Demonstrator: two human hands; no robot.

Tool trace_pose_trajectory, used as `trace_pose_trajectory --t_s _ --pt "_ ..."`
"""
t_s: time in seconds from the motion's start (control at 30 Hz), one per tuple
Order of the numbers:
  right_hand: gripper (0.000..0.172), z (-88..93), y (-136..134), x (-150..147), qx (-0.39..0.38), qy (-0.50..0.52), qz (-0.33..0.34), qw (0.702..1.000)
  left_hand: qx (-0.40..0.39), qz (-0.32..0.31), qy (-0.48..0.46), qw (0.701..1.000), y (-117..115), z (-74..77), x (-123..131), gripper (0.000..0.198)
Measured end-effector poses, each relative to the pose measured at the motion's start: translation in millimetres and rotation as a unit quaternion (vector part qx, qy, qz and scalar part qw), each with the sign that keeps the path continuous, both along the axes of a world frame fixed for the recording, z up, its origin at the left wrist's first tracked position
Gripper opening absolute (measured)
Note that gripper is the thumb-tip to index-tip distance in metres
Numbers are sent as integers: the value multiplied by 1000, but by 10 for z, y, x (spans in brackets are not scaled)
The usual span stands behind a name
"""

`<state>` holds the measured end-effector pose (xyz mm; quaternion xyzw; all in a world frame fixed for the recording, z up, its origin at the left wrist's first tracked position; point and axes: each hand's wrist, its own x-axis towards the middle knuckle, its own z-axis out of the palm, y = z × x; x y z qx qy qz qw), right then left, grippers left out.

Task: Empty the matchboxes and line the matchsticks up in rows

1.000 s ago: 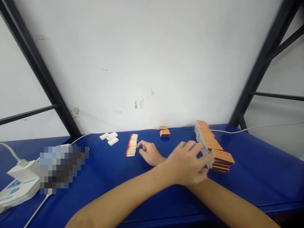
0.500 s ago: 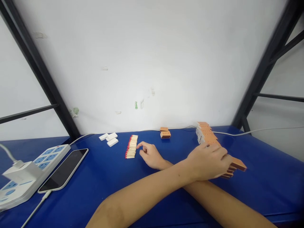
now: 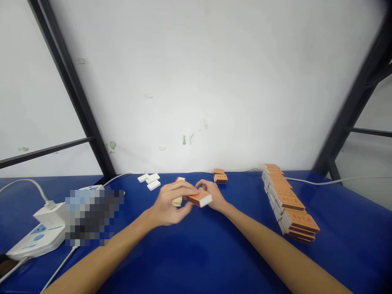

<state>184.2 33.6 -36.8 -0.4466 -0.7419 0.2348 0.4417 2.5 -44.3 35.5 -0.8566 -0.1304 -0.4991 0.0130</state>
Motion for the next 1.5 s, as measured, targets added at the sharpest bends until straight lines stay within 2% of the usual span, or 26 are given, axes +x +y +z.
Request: trace_pose_trajectory --t_s 0.07,0.13,0.2,0.27,0.3,0.37,0.43,0.6,0.77,0.87,0.93,1.03,1.1,1.2,1.37,1.5 --pt "23 -6 -34 39 0 6 9 1000 9 46 25 999 22 -86 -256 32" --pt "34 8 -123 29 34 -11 18 999 -22 127 50 990 66 -204 -427 23" --pt "52 40 -245 -23 107 -56 33 992 -96 229 45 968 116 -313 -523 16" --pt "66 79 -363 -98 187 -118 47 974 -166 276 40 946 148 -376 -558 15" --pt "69 97 -411 -138 219 -145 55 963 -193 282 39 939 154 -389 -558 17" --pt "68 125 -478 -210 258 -182 72 946 -230 268 38 935 145 -391 -539 23" --pt "63 139 -514 -257 266 -192 78 942 -267 239 49 932 121 -389 -512 29" --pt "40 112 -540 -280 237 -157 87 955 -341 179 97 918 79 -455 -478 34" --pt "41 36 -551 -313 192 -90 107 971 -345 180 108 915 86 -523 -486 35" --pt "39 -2 -539 -339 161 -38 116 979 -307 204 118 922 108 -501 -544 34" --pt "38 -24 -524 -347 142 -22 114 983 -268 252 111 923 135 -453 -621 36" --pt "38 -47 -507 -347 114 -17 113 987 -238 319 116 910 165 -352 -755 41" --pt "38 -51 -508 -342 104 -17 118 987 -239 331 145 901 157 -290 -811 45" --pt "38 -45 -519 -336 100 -19 131 986 -253 312 156 902 113 -236 -817 48" --pt "38 -52 -498 -332 98 -25 110 989 -324 245 181 896 60 -227 -773 38" --pt "37 -42 -478 -333 65 7 100 993 -322 217 219 895 66 -235 -786 42"
